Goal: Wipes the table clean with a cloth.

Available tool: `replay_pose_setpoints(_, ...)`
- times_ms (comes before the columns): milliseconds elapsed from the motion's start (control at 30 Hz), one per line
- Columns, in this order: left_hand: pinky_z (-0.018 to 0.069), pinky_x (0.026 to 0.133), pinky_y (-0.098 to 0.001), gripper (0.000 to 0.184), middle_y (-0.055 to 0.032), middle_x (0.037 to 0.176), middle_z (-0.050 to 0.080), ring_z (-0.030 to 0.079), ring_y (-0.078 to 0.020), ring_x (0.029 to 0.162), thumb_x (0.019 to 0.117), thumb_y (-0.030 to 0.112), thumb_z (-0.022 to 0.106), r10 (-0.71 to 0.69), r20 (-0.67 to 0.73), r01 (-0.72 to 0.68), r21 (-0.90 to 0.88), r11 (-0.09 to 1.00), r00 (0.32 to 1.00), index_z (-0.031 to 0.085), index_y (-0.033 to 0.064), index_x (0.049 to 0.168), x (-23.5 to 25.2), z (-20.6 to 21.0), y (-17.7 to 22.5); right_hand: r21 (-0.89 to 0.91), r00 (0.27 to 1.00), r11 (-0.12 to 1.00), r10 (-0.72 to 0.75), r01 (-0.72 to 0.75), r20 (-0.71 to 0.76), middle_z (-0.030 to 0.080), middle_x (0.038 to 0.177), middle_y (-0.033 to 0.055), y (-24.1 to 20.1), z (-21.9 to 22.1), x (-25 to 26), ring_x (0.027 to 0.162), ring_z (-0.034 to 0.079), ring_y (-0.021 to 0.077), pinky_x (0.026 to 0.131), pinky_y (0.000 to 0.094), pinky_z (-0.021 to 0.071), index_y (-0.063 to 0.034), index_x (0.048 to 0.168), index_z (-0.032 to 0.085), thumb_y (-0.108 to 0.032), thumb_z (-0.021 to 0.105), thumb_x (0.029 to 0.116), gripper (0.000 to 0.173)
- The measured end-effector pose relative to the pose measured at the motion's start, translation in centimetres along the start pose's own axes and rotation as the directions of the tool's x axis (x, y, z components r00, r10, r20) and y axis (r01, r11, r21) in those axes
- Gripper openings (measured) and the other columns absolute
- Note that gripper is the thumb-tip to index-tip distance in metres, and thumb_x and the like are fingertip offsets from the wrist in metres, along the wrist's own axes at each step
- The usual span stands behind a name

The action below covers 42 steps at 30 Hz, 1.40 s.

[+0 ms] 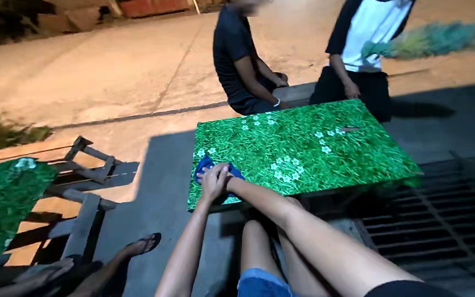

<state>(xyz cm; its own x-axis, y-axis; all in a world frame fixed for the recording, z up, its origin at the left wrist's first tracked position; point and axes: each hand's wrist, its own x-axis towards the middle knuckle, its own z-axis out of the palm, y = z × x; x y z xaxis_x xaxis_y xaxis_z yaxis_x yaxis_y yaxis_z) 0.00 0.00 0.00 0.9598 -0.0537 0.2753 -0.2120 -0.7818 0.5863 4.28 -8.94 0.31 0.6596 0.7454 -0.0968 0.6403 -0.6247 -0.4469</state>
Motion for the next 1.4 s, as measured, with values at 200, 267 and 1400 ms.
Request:
replay_pose_setpoints(200,0.0286,0.12,-0.0624,0.062,-0.0207,0.161,0.041,0.038,-0.0396,0.149,0.1108,0.048,0.026,-0.21,-0.058,0.216,0.158,0.964,0.976,0.048,0.0066,0.152,2.9,-2.5,-2.3,-0.029,0.859,0.858,-0.513,0.512,-0.007,0.063,0.141,0.0188,2.5,1.8,-5.1,0.14,0.051,0.0385,0.124,0.054,0.0289,-0.0025,0.132,0.068,-0.029,0.054,0.1067,0.04)
replay_pose_setpoints(267,0.0259,0.12,-0.0653,0.068,-0.0253,0.165,0.029,0.03,-0.0445,0.152,0.1097,0.05,0.029,-0.335,-0.194,0.371,0.197,0.907,0.922,0.038,0.0019,0.157,2.2,-1.5,-4.3,0.0,0.876,0.877,-0.481,0.481,-0.038,0.049,0.158,0.0148,4.6,0.9,-7.3,0.153,0.034,0.0376,0.128,0.0547,0.0172,-0.0048,0.141,0.062,-0.029,0.052,0.1071,0.043)
replay_pose_setpoints(1400,0.0334,0.113,-0.0666,0.076,-0.0262,0.16,0.038,0.044,-0.0452,0.143,0.1077,0.058,0.023,-0.545,-0.268,0.597,0.178,0.782,0.794,0.029,0.0027,0.159,2.0,0.1,-4.7,0.92,-0.37,0.208,0.926,0.332,-0.076,0.01,0.172,0.0193,16.7,-1.1,-25.4,0.159,0.018,0.0276,0.127,0.0424,0.0236,-0.0125,0.165,-0.01,-0.026,0.025,0.1141,0.063)
